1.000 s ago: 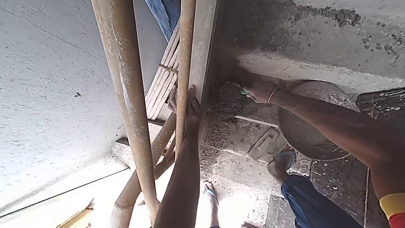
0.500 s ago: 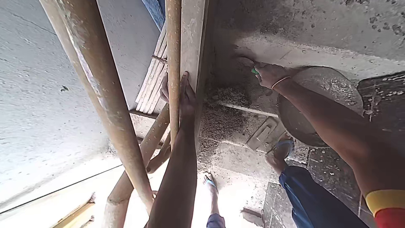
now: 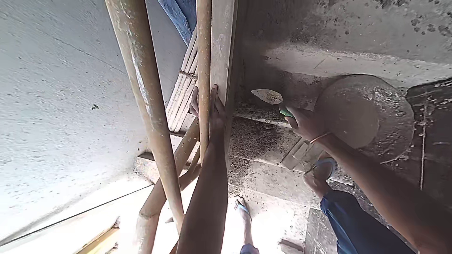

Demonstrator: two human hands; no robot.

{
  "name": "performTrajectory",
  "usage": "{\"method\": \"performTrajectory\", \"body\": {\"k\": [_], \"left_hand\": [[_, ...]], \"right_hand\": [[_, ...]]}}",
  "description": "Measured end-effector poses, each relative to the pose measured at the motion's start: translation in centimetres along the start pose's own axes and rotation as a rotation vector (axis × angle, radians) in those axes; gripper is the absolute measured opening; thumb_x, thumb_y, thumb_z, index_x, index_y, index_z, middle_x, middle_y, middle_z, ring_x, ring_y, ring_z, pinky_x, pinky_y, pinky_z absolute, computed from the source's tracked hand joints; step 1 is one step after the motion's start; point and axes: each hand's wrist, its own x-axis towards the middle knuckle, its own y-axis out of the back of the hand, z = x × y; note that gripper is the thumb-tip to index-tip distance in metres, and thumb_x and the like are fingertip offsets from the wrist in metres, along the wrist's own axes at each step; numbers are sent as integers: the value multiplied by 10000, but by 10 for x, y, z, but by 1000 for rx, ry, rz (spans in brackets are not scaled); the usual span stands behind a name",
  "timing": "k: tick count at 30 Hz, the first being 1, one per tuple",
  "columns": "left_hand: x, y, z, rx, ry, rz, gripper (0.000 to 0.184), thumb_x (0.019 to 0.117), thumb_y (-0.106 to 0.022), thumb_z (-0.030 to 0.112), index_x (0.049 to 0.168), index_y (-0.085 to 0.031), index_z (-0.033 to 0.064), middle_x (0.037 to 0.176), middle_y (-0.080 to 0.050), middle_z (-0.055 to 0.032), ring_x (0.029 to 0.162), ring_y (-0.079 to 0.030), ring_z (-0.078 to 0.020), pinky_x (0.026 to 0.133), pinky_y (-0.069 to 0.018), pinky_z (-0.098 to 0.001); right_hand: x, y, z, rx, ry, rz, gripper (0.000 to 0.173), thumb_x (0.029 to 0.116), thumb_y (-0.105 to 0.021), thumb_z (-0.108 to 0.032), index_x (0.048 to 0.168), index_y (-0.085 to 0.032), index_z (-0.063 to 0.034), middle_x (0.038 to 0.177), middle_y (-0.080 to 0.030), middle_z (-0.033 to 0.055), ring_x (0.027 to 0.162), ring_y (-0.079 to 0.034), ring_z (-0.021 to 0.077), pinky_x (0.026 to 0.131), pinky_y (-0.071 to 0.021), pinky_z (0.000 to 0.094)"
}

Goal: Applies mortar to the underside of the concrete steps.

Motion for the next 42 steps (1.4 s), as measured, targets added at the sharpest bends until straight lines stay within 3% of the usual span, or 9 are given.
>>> {"method": "performTrajectory", "body": {"k": [8, 13, 17, 20, 23, 27, 31, 38, 42], "left_hand": [[1, 3, 5, -14, 10, -11, 322, 1051, -509, 288, 1295, -710, 346, 1528, -532, -41, 1462, -417, -282, 1143, -259, -641], [1, 2, 4, -13, -37, 11, 316, 1051, -523, 272, 1300, -715, 311, 1507, -554, -52, 1457, -432, -280, 1159, -271, -629], [0, 2, 2, 27, -10, -8, 319, 1058, -514, 292, 1312, -706, 315, 1519, -541, -54, 1449, -435, -274, 1139, -302, -585], [-4, 2, 1, 36, 12, -68, 341, 1070, -493, 316, 1364, -666, 329, 1556, -500, -12, 1475, -402, -234, 1181, -272, -582], [-4, 8, 3, 51, 16, -97, 359, 1073, -481, 310, 1395, -639, 337, 1583, -464, 5, 1489, -380, -220, 1200, -242, -589], [-3, 9, 9, 38, 32, -102, 361, 1078, -474, 298, 1398, -636, 335, 1588, -458, 9, 1491, -377, -223, 1186, -233, -614], [-6, 9, 4, 32, 45, -128, 372, 1074, -481, 293, 1415, -619, 346, 1606, -430, 26, 1506, -351, -218, 1186, -233, -622], [-6, 5, 3, 35, 43, -113, 359, 1068, -495, 297, 1394, -643, 322, 1586, -461, 9, 1497, -366, -229, 1186, -264, -591], [-5, 2, 0, 29, 30, -69, 334, 1064, -498, 298, 1337, -690, 285, 1529, -528, -35, 1462, -413, -258, 1169, -288, -574]], "right_hand": [[138, 29, -40, -50, -183, -49, 359, 1045, -561, -227, 1372, -577, -80, 1220, -669, 256, 1108, -670, 475, 842, -553, 659], [94, -17, -77, -162, -95, -140, 337, 1034, -470, -58, 1357, -533, 15, 1115, -683, 255, 954, -716, 447, 731, -592, 598], [41, -21, -61, -123, -79, -149, 467, 1003, -597, -184, 1440, -499, -51, 1170, -654, 235, 963, -701, 437, 739, -592, 588], [21, -6, -60, 347, -182, -7, 325, 1087, -485, -254, 1338, -559, -62, 1021, -705, 150, 890, -723, 299, 756, -602, 483], [16, -28, -88, 1269, -409, -2, 372, 1145, -328, -295, 1276, -574, -49, 808, -649, 95, 587, -648, 154, 547, -579, 292], [17, -60, -157, 1643, -573, -128, 399, 1123, -379, -427, 1276, -546, -100, 725, -514, 37, 464, -494, 120, 398, -451, 254], [29, -71, -193, 1463, -391, -158, 315, 1128, -403, -331, 1255, -517, -66, 707, -535, 53, 494, -569, 133, 469, -541, 284], [48, -65, -206, 1425, -488, -194, 352, 1137, -348, -365, 1282, -515, -92, 708, -520, 70, 483, -553, 156, 447, -521, 302], [53, -75, -208, 1391, -491, -230, 398, 1131, -358, -395, 1439, -472, -170, 735, -536, 82, 468, -532, 165, 436, -503, 314]]}}
